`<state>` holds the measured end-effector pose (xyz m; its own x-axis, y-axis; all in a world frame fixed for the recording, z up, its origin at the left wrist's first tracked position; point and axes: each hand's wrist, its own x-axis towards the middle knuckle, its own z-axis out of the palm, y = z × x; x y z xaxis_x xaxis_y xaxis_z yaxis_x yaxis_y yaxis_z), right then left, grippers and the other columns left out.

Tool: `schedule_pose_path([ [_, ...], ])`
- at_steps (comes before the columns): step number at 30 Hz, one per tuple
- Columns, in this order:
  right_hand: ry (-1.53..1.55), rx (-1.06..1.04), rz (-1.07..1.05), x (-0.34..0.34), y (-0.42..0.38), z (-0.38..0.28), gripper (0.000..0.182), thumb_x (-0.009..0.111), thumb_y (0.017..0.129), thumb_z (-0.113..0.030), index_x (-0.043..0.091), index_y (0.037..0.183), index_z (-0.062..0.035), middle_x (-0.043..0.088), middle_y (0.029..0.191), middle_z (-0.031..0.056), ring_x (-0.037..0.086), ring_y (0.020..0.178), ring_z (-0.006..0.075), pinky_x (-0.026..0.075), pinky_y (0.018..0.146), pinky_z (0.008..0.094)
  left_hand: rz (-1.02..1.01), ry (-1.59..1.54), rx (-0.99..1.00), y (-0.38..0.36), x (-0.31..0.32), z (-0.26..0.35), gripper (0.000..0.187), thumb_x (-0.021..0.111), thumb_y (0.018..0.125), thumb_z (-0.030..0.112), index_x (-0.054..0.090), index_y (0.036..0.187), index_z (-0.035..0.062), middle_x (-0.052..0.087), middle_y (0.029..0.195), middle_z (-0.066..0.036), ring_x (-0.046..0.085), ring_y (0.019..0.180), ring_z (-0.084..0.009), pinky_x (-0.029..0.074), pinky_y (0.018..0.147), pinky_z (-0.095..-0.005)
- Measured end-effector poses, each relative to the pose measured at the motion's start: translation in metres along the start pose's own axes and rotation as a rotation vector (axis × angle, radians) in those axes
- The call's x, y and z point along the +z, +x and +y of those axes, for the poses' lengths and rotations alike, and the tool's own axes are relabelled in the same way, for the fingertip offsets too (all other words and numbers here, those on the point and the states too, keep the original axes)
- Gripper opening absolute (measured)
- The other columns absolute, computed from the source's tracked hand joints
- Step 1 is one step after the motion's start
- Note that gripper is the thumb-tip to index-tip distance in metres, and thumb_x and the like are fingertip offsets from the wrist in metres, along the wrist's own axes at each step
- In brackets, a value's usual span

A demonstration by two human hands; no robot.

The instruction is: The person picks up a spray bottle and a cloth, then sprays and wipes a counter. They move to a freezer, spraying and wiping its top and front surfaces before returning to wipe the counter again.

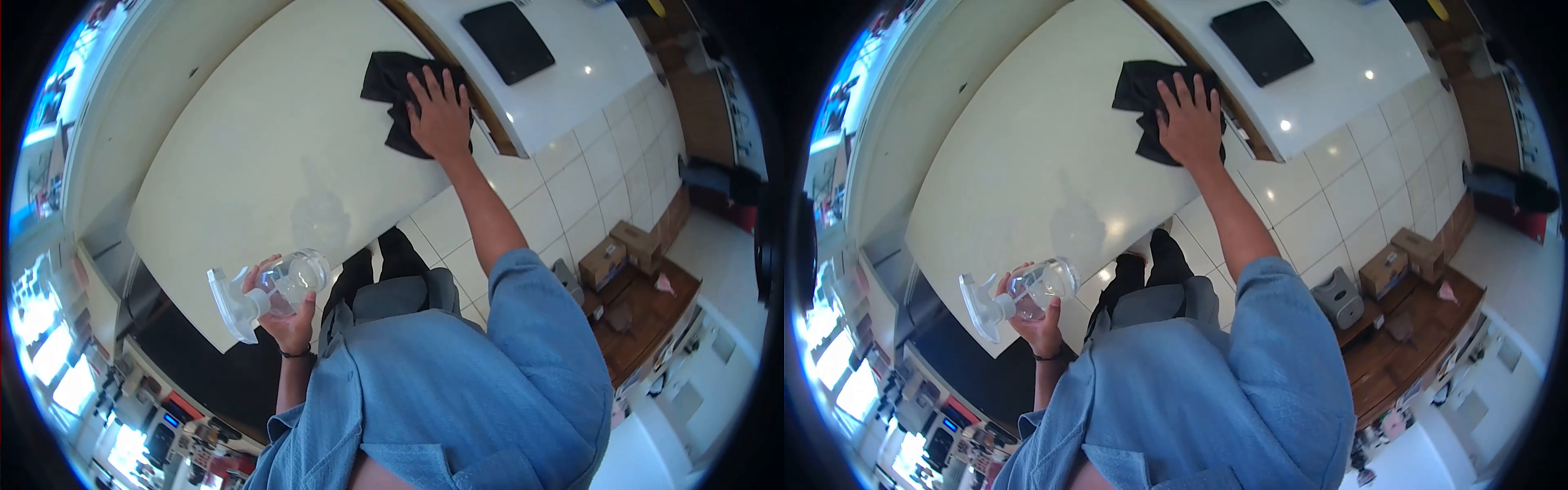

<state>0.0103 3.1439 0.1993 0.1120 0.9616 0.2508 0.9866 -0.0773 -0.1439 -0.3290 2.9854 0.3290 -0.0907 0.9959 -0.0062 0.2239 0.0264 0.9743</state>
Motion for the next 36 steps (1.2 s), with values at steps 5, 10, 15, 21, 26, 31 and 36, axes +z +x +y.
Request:
schedule_pose_path([
  [5, 0.073, 0.144, -0.025, -0.032, -0.093, 0.003, 0.053, 0.063, 0.091, -0.025, 0.051, 0.142, -0.0146, 0.042, 0.153, 0.0092, 0.037, 0.142, 0.0370, 0.030, 0.114, 0.0545, -0.131, -0.015, 0.035, 0.011, -0.005, -0.007, 0.088, 0.079, 0.070, 0.003, 0.031, 0.145, 0.0061, 0.050, 0.131, -0.020, 0.051, 0.125, -0.0317, 0.043, 0.107, -0.0481],
  [10, 0.224, 0.229, 0.013, -0.043, -0.159, 0.004, 0.055, 0.063, 0.090, -0.017, 0.049, 0.144, -0.0118, 0.038, 0.156, 0.0100, 0.034, 0.144, 0.0364, 0.027, 0.116, 0.0522, -0.146, -0.026, 0.056, 0.010, -0.021, -0.004, 0.088, 0.080, 0.072, 0.006, 0.032, 0.145, 0.0050, 0.051, 0.133, -0.019, 0.050, 0.129, -0.0327, 0.040, 0.110, -0.0487],
  [15, 0.241, 0.101, -0.207, -0.066, -0.166, -0.056, 0.060, 0.065, 0.089, -0.023, 0.047, 0.146, -0.0186, 0.035, 0.157, 0.0136, 0.029, 0.146, 0.0399, 0.026, 0.115, 0.0573, -0.091, 0.009, 0.029, 0.002, -0.037, -0.005, 0.088, 0.079, 0.070, 0.005, 0.032, 0.144, 0.0061, 0.050, 0.131, -0.019, 0.051, 0.126, -0.0319, 0.043, 0.108, -0.0478],
  [21, 0.107, 0.022, -0.312, -0.054, -0.108, -0.091, 0.062, 0.059, 0.093, -0.032, 0.039, 0.152, -0.0263, 0.025, 0.161, 0.0147, 0.022, 0.146, 0.0467, 0.024, 0.114, 0.0619, 0.002, -0.036, 0.001, -0.002, -0.046, -0.006, 0.088, 0.079, 0.072, 0.004, 0.030, 0.145, 0.0047, 0.051, 0.135, -0.019, 0.049, 0.131, -0.0331, 0.039, 0.112, -0.0484],
  [26, 0.095, -0.078, -0.242, -0.025, -0.042, -0.106, 0.061, 0.057, 0.094, -0.033, 0.038, 0.152, -0.0263, 0.027, 0.159, 0.0153, 0.025, 0.144, 0.0471, 0.027, 0.114, 0.0610, 0.109, -0.011, -0.057, -0.004, -0.057, -0.020, 0.088, 0.077, 0.070, 0.001, 0.031, 0.145, 0.0048, 0.051, 0.134, -0.019, 0.049, 0.130, -0.0329, 0.039, 0.112, -0.0488],
  [31, 0.076, -0.167, -0.115, 0.024, 0.048, -0.132, 0.056, 0.056, 0.094, -0.038, 0.044, 0.148, -0.0244, 0.036, 0.154, 0.0176, 0.029, 0.142, 0.0481, 0.028, 0.113, 0.0605, 0.204, 0.040, -0.084, -0.004, -0.063, -0.024, 0.088, 0.081, 0.069, 0.008, 0.032, 0.143, 0.0046, 0.051, 0.130, -0.019, 0.050, 0.125, -0.0308, 0.038, 0.110, -0.0474],
  [36, 0.068, -0.205, -0.115, 0.076, 0.147, -0.153, 0.060, 0.051, 0.094, -0.050, 0.042, 0.150, -0.0280, 0.031, 0.158, 0.0142, 0.024, 0.145, 0.0479, 0.021, 0.115, 0.0636, 0.315, 0.050, -0.111, -0.010, -0.066, -0.018, 0.088, 0.081, 0.070, 0.010, 0.032, 0.143, 0.0040, 0.050, 0.131, -0.019, 0.050, 0.125, -0.0307, 0.039, 0.110, -0.0470],
])
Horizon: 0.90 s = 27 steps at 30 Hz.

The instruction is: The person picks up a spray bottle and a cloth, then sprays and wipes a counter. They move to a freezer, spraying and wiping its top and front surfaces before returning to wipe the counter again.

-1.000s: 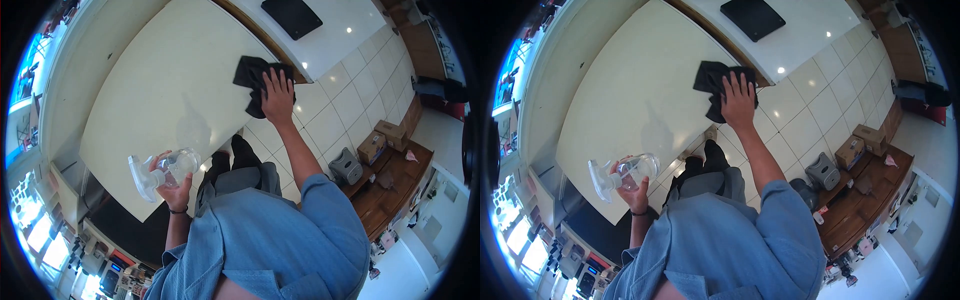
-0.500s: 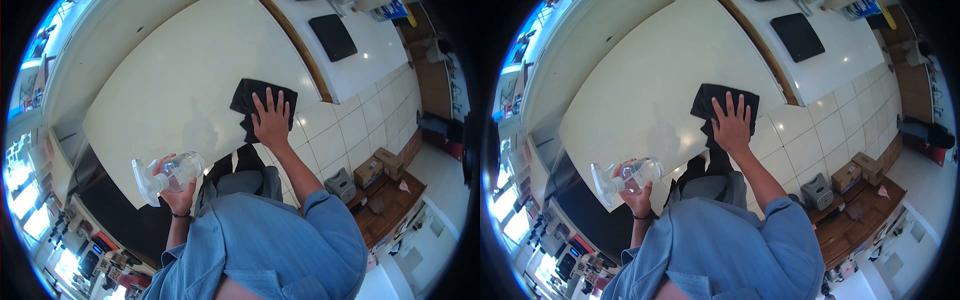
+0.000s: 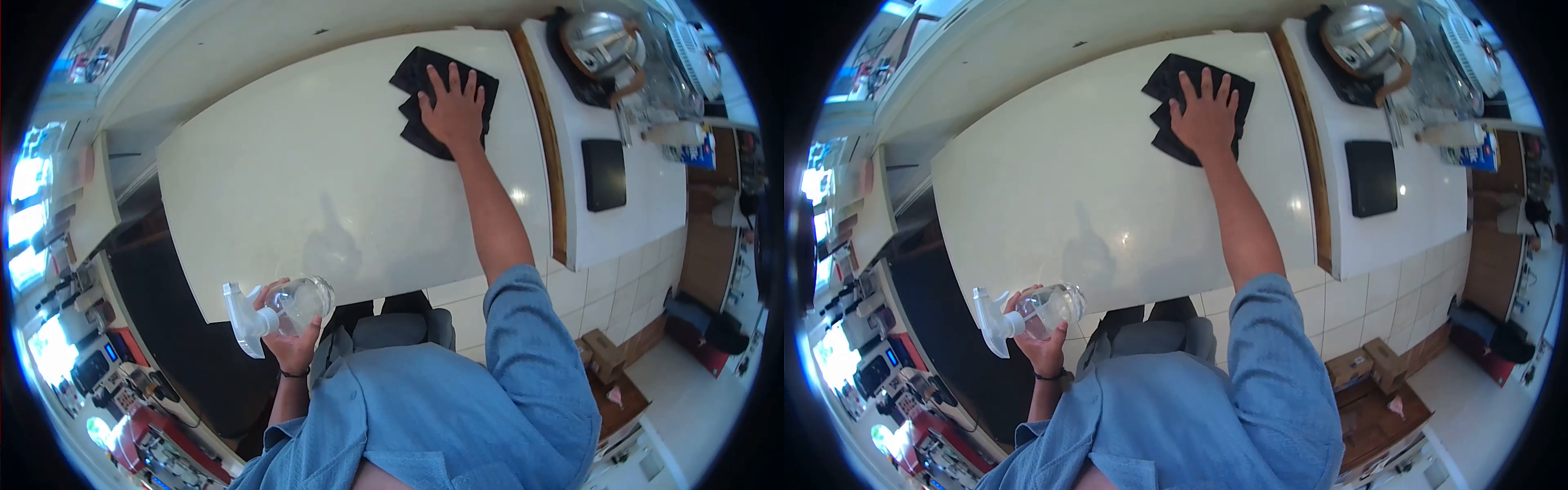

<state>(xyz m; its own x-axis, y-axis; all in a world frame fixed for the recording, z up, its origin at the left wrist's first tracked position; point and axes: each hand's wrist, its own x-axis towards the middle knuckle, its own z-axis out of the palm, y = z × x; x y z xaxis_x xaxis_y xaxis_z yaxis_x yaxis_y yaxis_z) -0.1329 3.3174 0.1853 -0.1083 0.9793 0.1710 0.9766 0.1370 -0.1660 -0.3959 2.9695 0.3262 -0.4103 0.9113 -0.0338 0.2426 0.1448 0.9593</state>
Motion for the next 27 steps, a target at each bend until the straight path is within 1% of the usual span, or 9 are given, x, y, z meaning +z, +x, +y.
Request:
schedule_pose_path([
  [3, -0.019, 0.033, -0.080, 0.006, 0.051, -0.001, 0.068, 0.048, 0.092, -0.063, 0.037, 0.152, -0.0335, 0.025, 0.162, 0.0110, 0.016, 0.148, 0.0456, 0.015, 0.114, 0.0694, 0.078, -0.016, -0.033, -0.005, 0.004, 0.007, 0.088, 0.081, 0.070, 0.010, 0.032, 0.143, 0.0037, 0.050, 0.131, -0.019, 0.050, 0.125, -0.0307, 0.039, 0.110, -0.0469],
  [6, -0.029, 0.052, -0.126, 0.008, 0.088, -0.009, 0.069, 0.047, 0.092, -0.064, 0.035, 0.153, -0.0352, 0.023, 0.163, 0.0106, 0.015, 0.149, 0.0454, 0.014, 0.115, 0.0698, 0.116, 0.030, -0.030, -0.008, -0.002, 0.008, 0.089, 0.081, 0.070, 0.011, 0.031, 0.144, 0.0037, 0.050, 0.132, -0.020, 0.050, 0.125, -0.0309, 0.039, 0.110, -0.0471],
  [9, -0.063, 0.046, -0.123, 0.024, 0.111, -0.004, 0.062, 0.041, 0.097, -0.060, 0.034, 0.153, -0.0360, 0.023, 0.163, 0.0062, 0.015, 0.150, 0.0408, 0.014, 0.116, 0.0683, 0.158, -0.005, -0.052, -0.012, -0.001, 0.004, 0.089, 0.082, 0.070, 0.011, 0.031, 0.144, 0.0037, 0.050, 0.132, -0.020, 0.050, 0.125, -0.0313, 0.039, 0.110, -0.0473],
  [13, -0.053, 0.004, -0.062, 0.033, 0.092, 0.001, 0.054, 0.040, 0.100, -0.052, 0.039, 0.151, -0.0345, 0.029, 0.162, 0.0026, 0.020, 0.150, 0.0356, 0.017, 0.117, 0.0638, 0.150, -0.007, -0.030, -0.011, 0.003, 0.003, 0.089, 0.081, 0.070, 0.010, 0.032, 0.144, 0.0037, 0.050, 0.131, -0.020, 0.051, 0.125, -0.0317, 0.039, 0.110, -0.0472],
  [16, -0.072, -0.054, -0.001, 0.025, 0.049, 0.002, 0.052, 0.043, 0.100, -0.050, 0.042, 0.150, -0.0336, 0.034, 0.159, 0.0030, 0.025, 0.148, 0.0338, 0.020, 0.118, 0.0604, 0.096, 0.004, -0.014, -0.007, 0.003, 0.008, 0.088, 0.080, 0.070, 0.008, 0.032, 0.143, 0.0039, 0.051, 0.130, -0.020, 0.051, 0.125, -0.0319, 0.039, 0.110, -0.0475],
  [17, -0.044, -0.059, 0.032, 0.019, 0.030, 0.001, 0.051, 0.048, 0.099, -0.047, 0.045, 0.148, -0.0314, 0.039, 0.157, 0.0042, 0.030, 0.146, 0.0340, 0.023, 0.117, 0.0600, 0.079, 0.005, -0.011, -0.006, 0.004, 0.008, 0.088, 0.080, 0.070, 0.008, 0.033, 0.143, 0.0040, 0.051, 0.130, -0.020, 0.051, 0.125, -0.0319, 0.039, 0.109, -0.0477],
  [20, -0.036, -0.066, 0.064, 0.002, -0.032, -0.004, 0.051, 0.053, 0.097, -0.044, 0.049, 0.145, -0.0286, 0.041, 0.154, 0.0047, 0.034, 0.143, 0.0338, 0.027, 0.115, 0.0593, 0.005, -0.014, 0.029, 0.003, 0.002, 0.006, 0.088, 0.079, 0.068, 0.006, 0.033, 0.143, 0.0046, 0.051, 0.130, -0.020, 0.051, 0.125, -0.0321, 0.039, 0.109, -0.0482],
  [21, 0.002, -0.069, 0.111, -0.006, -0.055, -0.008, 0.052, 0.061, 0.093, -0.038, 0.052, 0.142, -0.0243, 0.045, 0.151, 0.0062, 0.038, 0.140, 0.0345, 0.031, 0.112, 0.0593, -0.024, -0.021, 0.046, 0.007, 0.002, 0.005, 0.088, 0.079, 0.068, 0.005, 0.033, 0.143, 0.0047, 0.051, 0.130, -0.020, 0.051, 0.125, -0.0321, 0.039, 0.109, -0.0482],
  [27, 0.075, 0.059, 0.004, -0.054, -0.187, -0.027, 0.059, 0.066, 0.089, -0.030, 0.049, 0.145, -0.0218, 0.043, 0.152, 0.0060, 0.039, 0.140, 0.0332, 0.032, 0.111, 0.0566, -0.213, -0.077, 0.096, 0.024, 0.002, 0.005, 0.088, 0.078, 0.068, 0.001, 0.033, 0.143, 0.0050, 0.051, 0.130, -0.019, 0.050, 0.127, -0.0315, 0.039, 0.109, -0.0476],
])
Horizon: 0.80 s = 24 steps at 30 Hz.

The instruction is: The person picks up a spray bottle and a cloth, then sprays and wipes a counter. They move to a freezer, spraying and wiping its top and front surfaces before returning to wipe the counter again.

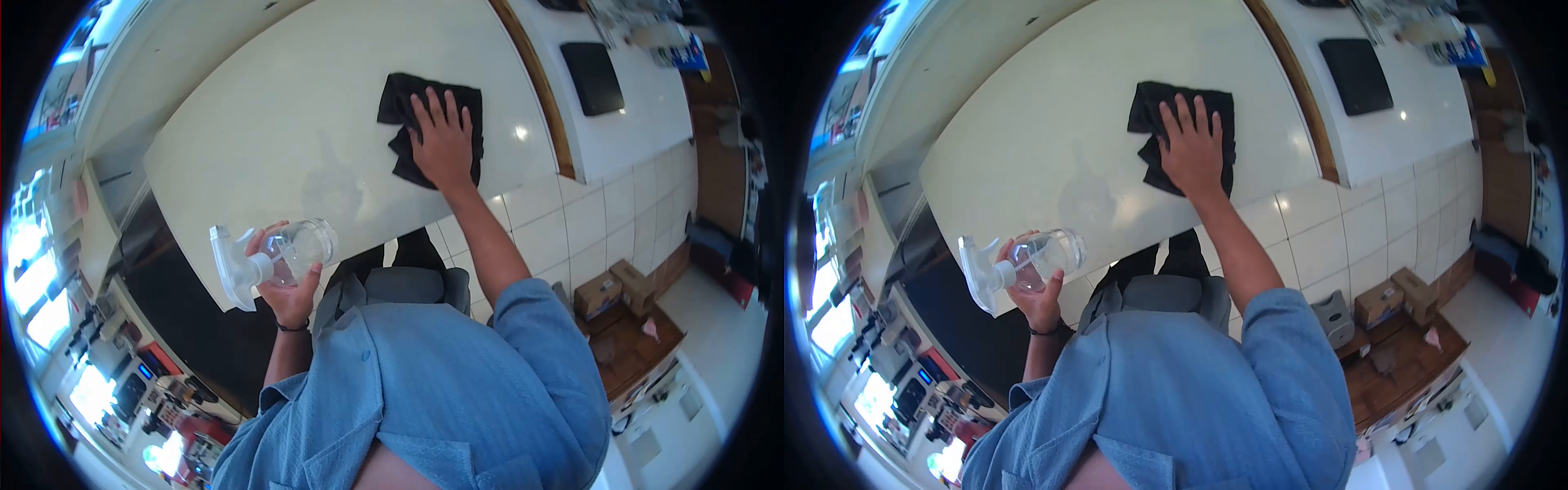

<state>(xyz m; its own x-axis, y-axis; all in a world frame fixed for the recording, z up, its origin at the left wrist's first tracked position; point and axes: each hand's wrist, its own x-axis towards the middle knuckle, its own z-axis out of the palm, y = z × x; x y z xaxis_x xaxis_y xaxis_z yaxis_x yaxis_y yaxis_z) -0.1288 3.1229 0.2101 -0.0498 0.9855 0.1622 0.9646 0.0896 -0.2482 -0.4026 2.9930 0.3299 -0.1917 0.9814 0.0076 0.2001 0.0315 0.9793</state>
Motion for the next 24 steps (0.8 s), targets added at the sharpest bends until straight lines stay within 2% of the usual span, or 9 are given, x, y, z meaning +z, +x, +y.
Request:
schedule_pose_path([
  [1, 0.013, 0.026, -0.017, -0.007, -0.021, -0.001, 0.060, 0.066, 0.088, -0.029, 0.048, 0.145, -0.0216, 0.042, 0.152, 0.0061, 0.039, 0.140, 0.0333, 0.032, 0.112, 0.0565, -0.031, -0.005, 0.008, 0.003, 0.000, -0.001, 0.088, 0.079, 0.068, 0.002, 0.033, 0.143, 0.0049, 0.051, 0.130, -0.019, 0.050, 0.127, -0.0314, 0.039, 0.109, -0.0476],
  [2, 0.039, 0.037, 0.002, -0.012, -0.042, -0.003, 0.063, 0.071, 0.083, -0.025, 0.051, 0.142, -0.0170, 0.043, 0.151, 0.0092, 0.039, 0.139, 0.0349, 0.035, 0.111, 0.0567, -0.061, -0.007, 0.014, 0.006, -0.001, -0.003, 0.088, 0.079, 0.068, 0.002, 0.033, 0.143, 0.0049, 0.051, 0.130, -0.019, 0.050, 0.127, -0.0313, 0.039, 0.110, -0.0476],
  [8, 0.093, 0.134, -0.030, -0.031, -0.158, -0.012, 0.069, 0.075, 0.075, -0.012, 0.052, 0.141, -0.0083, 0.045, 0.149, 0.0147, 0.040, 0.140, 0.0365, 0.036, 0.112, 0.0515, -0.204, 0.004, 0.057, 0.020, -0.014, -0.011, 0.087, 0.079, 0.070, 0.002, 0.033, 0.144, 0.0047, 0.051, 0.130, -0.018, 0.051, 0.126, -0.0309, 0.041, 0.109, -0.0473],
  [12, 0.311, 0.285, 0.065, -0.050, -0.195, -0.029, 0.065, 0.070, 0.078, -0.008, 0.051, 0.140, -0.0018, 0.044, 0.151, 0.0173, 0.041, 0.141, 0.0369, 0.036, 0.112, 0.0492, -0.229, -0.022, 0.043, 0.024, -0.023, -0.012, 0.087, 0.078, 0.069, 0.001, 0.033, 0.144, 0.0046, 0.052, 0.130, -0.018, 0.051, 0.126, -0.0306, 0.041, 0.108, -0.0471],
  [15, 0.243, 0.156, 0.011, -0.066, -0.176, -0.056, 0.071, 0.076, 0.076, -0.013, 0.050, 0.142, -0.0047, 0.042, 0.153, 0.0164, 0.040, 0.141, 0.0360, 0.034, 0.114, 0.0486, -0.234, -0.019, 0.027, 0.025, -0.029, -0.018, 0.087, 0.078, 0.069, 0.000, 0.034, 0.143, 0.0044, 0.052, 0.130, -0.018, 0.051, 0.125, -0.0306, 0.041, 0.109, -0.0473],
  [16, 0.211, 0.126, -0.081, -0.053, -0.172, -0.061, 0.074, 0.077, 0.078, -0.024, 0.049, 0.145, -0.0158, 0.037, 0.156, 0.0128, 0.032, 0.145, 0.0371, 0.028, 0.115, 0.0561, -0.231, -0.014, 0.025, 0.025, -0.032, -0.021, 0.087, 0.078, 0.069, 0.000, 0.034, 0.143, 0.0042, 0.052, 0.130, -0.018, 0.051, 0.125, -0.0307, 0.041, 0.109, -0.0473],
  [19, 0.088, 0.124, -0.201, -0.032, -0.146, -0.076, 0.073, 0.075, 0.081, -0.034, 0.046, 0.147, -0.0285, 0.031, 0.160, 0.0099, 0.024, 0.148, 0.0392, 0.021, 0.113, 0.0652, -0.208, -0.006, 0.044, 0.025, -0.040, -0.021, 0.086, 0.077, 0.069, 0.000, 0.034, 0.143, 0.0038, 0.052, 0.130, -0.018, 0.051, 0.125, -0.0307, 0.040, 0.109, -0.0472],
  [20, 0.088, 0.129, -0.240, -0.027, -0.137, -0.075, 0.069, 0.070, 0.085, -0.041, 0.044, 0.147, -0.0343, 0.028, 0.161, 0.0099, 0.021, 0.148, 0.0410, 0.019, 0.111, 0.0699, -0.194, -0.015, 0.045, 0.026, -0.043, -0.020, 0.086, 0.077, 0.069, 0.000, 0.034, 0.143, 0.0038, 0.052, 0.130, -0.018, 0.051, 0.125, -0.0305, 0.040, 0.109, -0.0471],
  [24, 0.043, 0.100, -0.252, -0.024, -0.100, -0.082, 0.065, 0.065, 0.087, -0.041, 0.044, 0.148, -0.0316, 0.026, 0.161, 0.0104, 0.021, 0.148, 0.0400, 0.019, 0.112, 0.0688, -0.101, -0.026, 0.009, 0.024, -0.062, -0.023, 0.086, 0.078, 0.069, 0.001, 0.034, 0.143, 0.0038, 0.052, 0.130, -0.017, 0.050, 0.126, -0.0301, 0.039, 0.110, -0.0471],
])
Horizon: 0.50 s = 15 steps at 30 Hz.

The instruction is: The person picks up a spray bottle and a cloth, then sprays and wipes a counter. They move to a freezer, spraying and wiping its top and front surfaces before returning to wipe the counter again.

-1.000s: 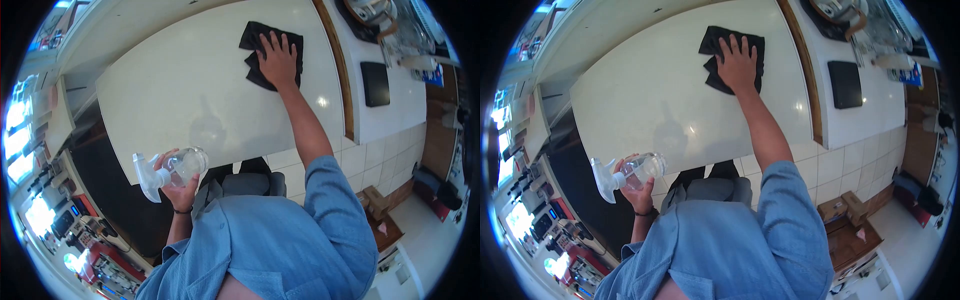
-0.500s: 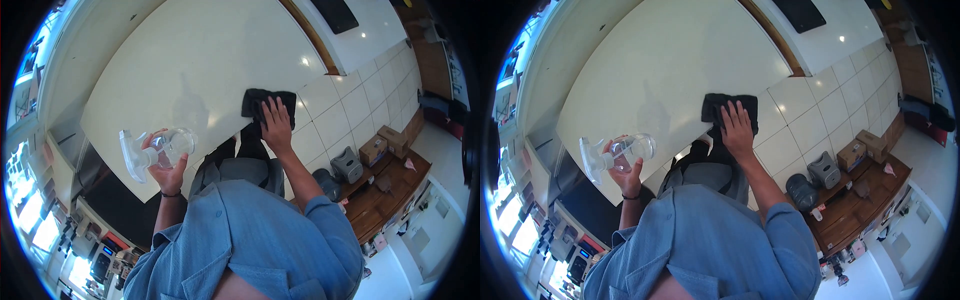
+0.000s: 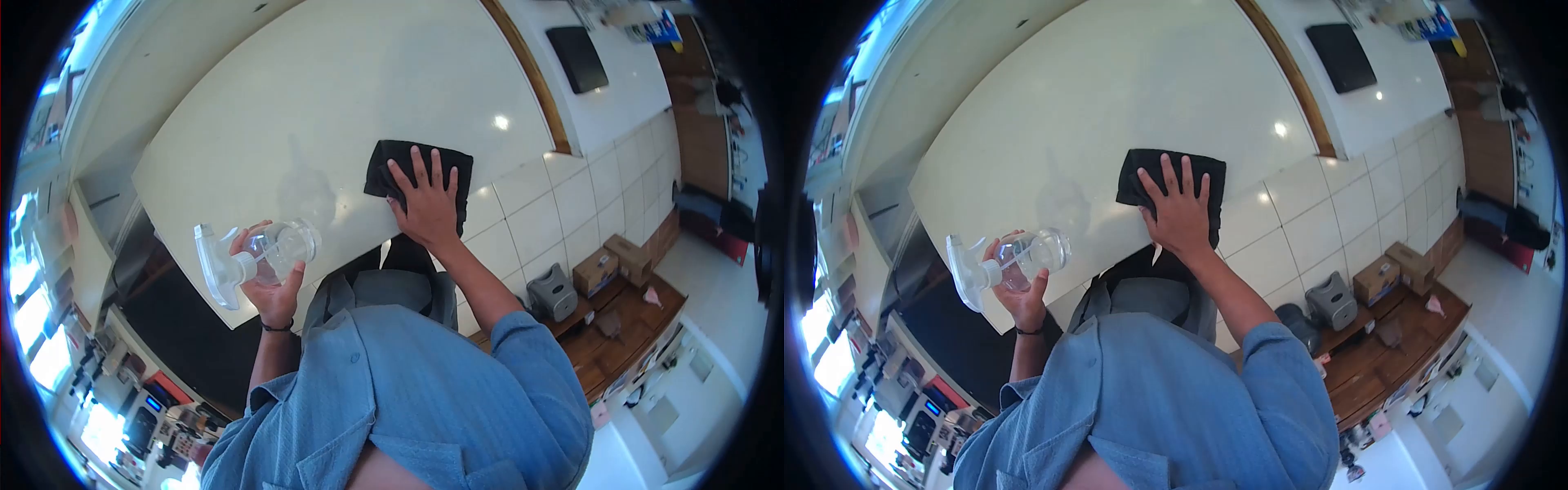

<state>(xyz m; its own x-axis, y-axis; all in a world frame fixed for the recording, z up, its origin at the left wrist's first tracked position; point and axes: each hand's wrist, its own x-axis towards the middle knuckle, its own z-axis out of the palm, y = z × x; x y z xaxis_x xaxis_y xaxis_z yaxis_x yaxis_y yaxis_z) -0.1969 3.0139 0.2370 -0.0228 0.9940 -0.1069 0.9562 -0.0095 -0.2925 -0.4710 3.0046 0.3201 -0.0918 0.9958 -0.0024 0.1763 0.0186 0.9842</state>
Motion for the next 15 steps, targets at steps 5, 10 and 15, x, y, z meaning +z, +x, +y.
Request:
schedule_pose_path([
  [5, -0.064, -0.095, 0.080, 0.003, 0.075, -0.011, 0.061, 0.062, 0.090, -0.040, 0.044, 0.148, -0.0296, 0.029, 0.159, 0.0114, 0.024, 0.147, 0.0402, 0.021, 0.112, 0.0681, 0.115, 0.052, -0.040, -0.007, -0.017, -0.011, 0.087, 0.079, 0.068, 0.003, 0.033, 0.143, 0.0040, 0.051, 0.130, -0.017, 0.050, 0.126, -0.0302, 0.038, 0.110, -0.0475],
  [10, -0.084, -0.180, 0.195, 0.015, 0.185, -0.031, 0.058, 0.059, 0.091, -0.042, 0.046, 0.146, -0.0279, 0.036, 0.155, 0.0126, 0.028, 0.144, 0.0407, 0.024, 0.111, 0.0682, 0.238, 0.047, -0.062, -0.017, -0.036, -0.012, 0.087, 0.079, 0.069, 0.004, 0.033, 0.143, 0.0045, 0.051, 0.130, -0.018, 0.050, 0.126, -0.0310, 0.038, 0.111, -0.0480],
  [15, -0.131, -0.205, 0.213, 0.034, 0.303, -0.043, 0.062, 0.048, 0.095, -0.051, 0.038, 0.152, -0.0302, 0.029, 0.160, 0.0103, 0.024, 0.147, 0.0394, 0.019, 0.114, 0.0679, 0.367, 0.113, -0.094, -0.033, -0.051, -0.010, 0.088, 0.079, 0.068, 0.005, 0.033, 0.143, 0.0047, 0.051, 0.130, -0.018, 0.051, 0.125, -0.0318, 0.039, 0.110, -0.0485],
])
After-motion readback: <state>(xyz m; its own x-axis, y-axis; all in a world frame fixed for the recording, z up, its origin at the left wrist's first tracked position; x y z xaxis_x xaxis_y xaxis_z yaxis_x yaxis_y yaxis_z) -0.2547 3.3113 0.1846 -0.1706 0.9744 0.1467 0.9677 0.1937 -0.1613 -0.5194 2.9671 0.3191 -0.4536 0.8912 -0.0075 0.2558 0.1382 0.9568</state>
